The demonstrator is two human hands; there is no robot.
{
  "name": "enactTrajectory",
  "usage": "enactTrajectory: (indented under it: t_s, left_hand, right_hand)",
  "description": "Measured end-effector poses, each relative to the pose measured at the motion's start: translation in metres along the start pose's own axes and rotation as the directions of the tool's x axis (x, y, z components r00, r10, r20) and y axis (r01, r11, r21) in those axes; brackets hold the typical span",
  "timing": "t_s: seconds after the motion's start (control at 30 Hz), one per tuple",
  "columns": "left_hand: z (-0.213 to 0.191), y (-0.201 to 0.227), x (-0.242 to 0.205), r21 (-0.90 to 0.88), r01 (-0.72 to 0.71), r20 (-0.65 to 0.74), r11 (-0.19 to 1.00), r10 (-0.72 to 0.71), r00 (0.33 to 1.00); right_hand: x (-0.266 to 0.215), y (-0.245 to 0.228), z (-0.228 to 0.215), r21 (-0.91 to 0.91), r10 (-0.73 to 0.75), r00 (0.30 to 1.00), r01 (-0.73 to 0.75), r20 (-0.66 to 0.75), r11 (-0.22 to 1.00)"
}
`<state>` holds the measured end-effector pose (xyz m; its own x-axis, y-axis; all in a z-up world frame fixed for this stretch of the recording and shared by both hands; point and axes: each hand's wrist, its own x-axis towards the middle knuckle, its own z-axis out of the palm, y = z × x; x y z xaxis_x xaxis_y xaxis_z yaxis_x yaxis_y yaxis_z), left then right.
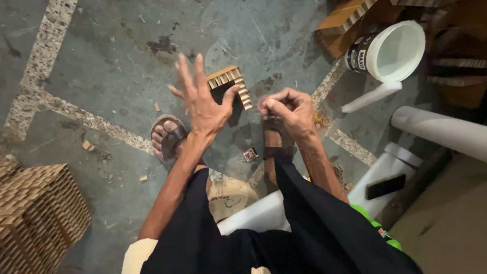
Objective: The person assembles small cardboard pieces into a box-like structure by hand. They pick up pieces from the floor, align them, and secure them with a thin string or rubber band. The person also uses a white cylindrical object to apply a substance to the cardboard edges before joining them.
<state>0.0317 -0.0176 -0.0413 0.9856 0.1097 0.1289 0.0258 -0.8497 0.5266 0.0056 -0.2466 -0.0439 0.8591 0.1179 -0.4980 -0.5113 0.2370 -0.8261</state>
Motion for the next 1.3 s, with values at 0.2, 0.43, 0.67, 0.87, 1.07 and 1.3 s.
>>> enactTrajectory:
  t_s: [0.2, 0.43, 0.67, 0.87, 1.07, 1.3]
  left_hand:
    - [-0.035, 0.007, -0.003, -0.732, 0.339, 0.459, 0.592, 0.06, 0.886]
    - [-0.031, -0.014, -0.01, -0.735, 0.026, 0.351, 0.678, 0.348, 0.869]
    - [-0.07, -0.047, 0.021, 0.063, -0.191, 0.494, 0.98, 0.135, 0.859]
    - [-0.052, -0.053, 0.049, 0.189, -0.184, 0.686, 0.965, 0.004, 0.728]
    - [-0.049, -0.05, 0.057, 0.159, -0.265, 0.692, 0.951, 0.084, 0.717]
    - [-0.02, -0.062, 0.054, 0.073, -0.224, 0.743, 0.972, 0.097, 0.662]
  right_hand:
    - [-0.004, -0.018, 0.026, -0.166, -0.061, 0.985, 0.088, 0.162, 0.982]
    - [-0.002, -0.008, 0.035, 0.43, -0.033, 0.969, -0.078, 0.246, 0.9]
    - [-0.003, -0.013, 0.004, -0.686, -0.11, 0.96, 0.261, 0.257, 0.679]
    - [0.039, -0.032, 0.022, -0.708, -0.165, 0.96, 0.278, 0.225, 0.649]
    - [0.027, -0.042, 0.014, -0.749, -0.223, 0.883, 0.469, 0.413, 0.467]
    - [0.04, -0.031, 0.009, -0.755, 0.089, 0.919, 0.257, 0.383, 0.604]
